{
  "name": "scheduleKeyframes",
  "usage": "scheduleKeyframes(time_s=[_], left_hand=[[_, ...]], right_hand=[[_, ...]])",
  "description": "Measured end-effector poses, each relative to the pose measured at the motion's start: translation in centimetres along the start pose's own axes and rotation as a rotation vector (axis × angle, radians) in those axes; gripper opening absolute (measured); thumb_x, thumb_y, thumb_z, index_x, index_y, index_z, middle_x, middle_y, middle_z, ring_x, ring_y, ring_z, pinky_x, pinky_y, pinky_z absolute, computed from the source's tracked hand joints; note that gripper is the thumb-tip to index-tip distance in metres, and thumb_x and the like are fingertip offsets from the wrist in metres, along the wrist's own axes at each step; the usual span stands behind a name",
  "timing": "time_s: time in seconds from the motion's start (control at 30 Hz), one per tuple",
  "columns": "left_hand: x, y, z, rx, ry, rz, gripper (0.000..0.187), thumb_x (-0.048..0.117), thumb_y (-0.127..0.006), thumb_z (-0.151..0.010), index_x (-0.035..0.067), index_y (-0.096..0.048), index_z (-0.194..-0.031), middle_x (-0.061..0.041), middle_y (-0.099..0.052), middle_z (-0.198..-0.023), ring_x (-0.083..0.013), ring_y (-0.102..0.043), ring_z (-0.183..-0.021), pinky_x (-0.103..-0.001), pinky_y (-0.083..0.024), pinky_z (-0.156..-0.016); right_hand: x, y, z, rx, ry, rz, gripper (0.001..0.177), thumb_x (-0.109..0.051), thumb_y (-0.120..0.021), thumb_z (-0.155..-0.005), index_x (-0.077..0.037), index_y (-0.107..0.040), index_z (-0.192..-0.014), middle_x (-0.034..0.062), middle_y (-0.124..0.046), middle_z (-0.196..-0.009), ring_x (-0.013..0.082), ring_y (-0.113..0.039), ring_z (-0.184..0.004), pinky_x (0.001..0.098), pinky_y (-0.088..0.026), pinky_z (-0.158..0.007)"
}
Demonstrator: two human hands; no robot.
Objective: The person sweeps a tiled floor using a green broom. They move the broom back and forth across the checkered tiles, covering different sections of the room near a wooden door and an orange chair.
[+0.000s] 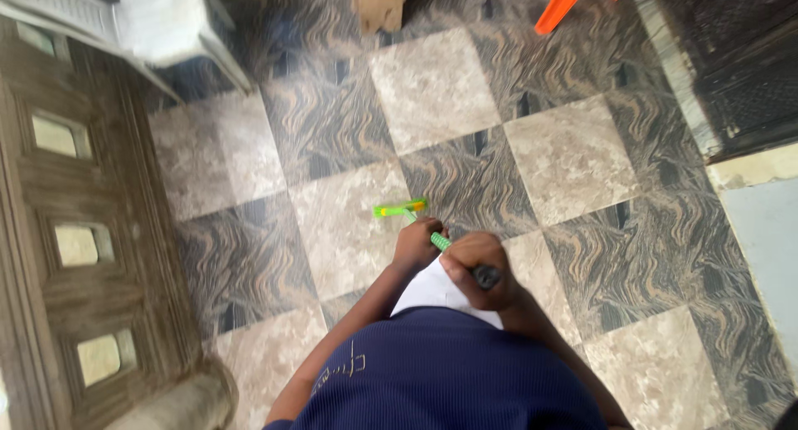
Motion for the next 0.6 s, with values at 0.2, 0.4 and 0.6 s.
scheduleKeyframes(time_s=[0.2, 0.4, 0.6], left_hand=[[-4.8, -2.5, -1.3, -0.007, 0.086, 0.146, 0.033, 0.034, -0.076, -0.081, 0.006, -0.064, -0.094, -0.018, -0.071, -0.096, -0.0378, -0.069, -0.093, -0.044, -0.054, -0.080], [-6.6, -9.5, -0.7, -0.211, 0.111, 0.138, 0.030, 0.031, -0.064, -0.089, 0.007, -0.071, -0.105, -0.021, -0.074, -0.100, -0.0403, -0.071, -0.097, -0.045, -0.054, -0.081], [0.2, -9.7, -2.0, -0.172, 0.141, -0.035, 0.032, 0.031, -0.073, -0.081, 0.003, -0.071, -0.098, -0.024, -0.072, -0.099, -0.0438, -0.069, -0.095, -0.050, -0.055, -0.083]], right_hand=[[4.9, -3.7, 2.4, 0.040, -0.117, -0.003, 0.034, -0.004, -0.062, -0.096, 0.001, -0.047, -0.066, 0.0109, -0.047, -0.055, 0.0250, -0.045, -0.045, 0.0413, -0.038, -0.054], [6.5, -0.3, 3.7, 0.163, -0.155, 0.053, 0.029, -0.006, -0.066, -0.097, 0.000, -0.055, -0.072, 0.0110, -0.054, -0.068, 0.0224, -0.055, -0.058, 0.0358, -0.045, -0.058], [7.1, 5.5, 4.2, 0.141, -0.332, -0.257, 0.028, -0.010, -0.063, -0.094, 0.000, -0.055, -0.069, 0.0051, -0.055, -0.051, 0.0116, -0.051, -0.042, 0.0291, -0.041, -0.041]])
Point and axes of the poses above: each hand's wrist, its own z-axis away from the middle knuckle, its own y-axis out of the back of the hand, x = y × z, the point moved 4 cm from there along -z, towards the middle knuckle
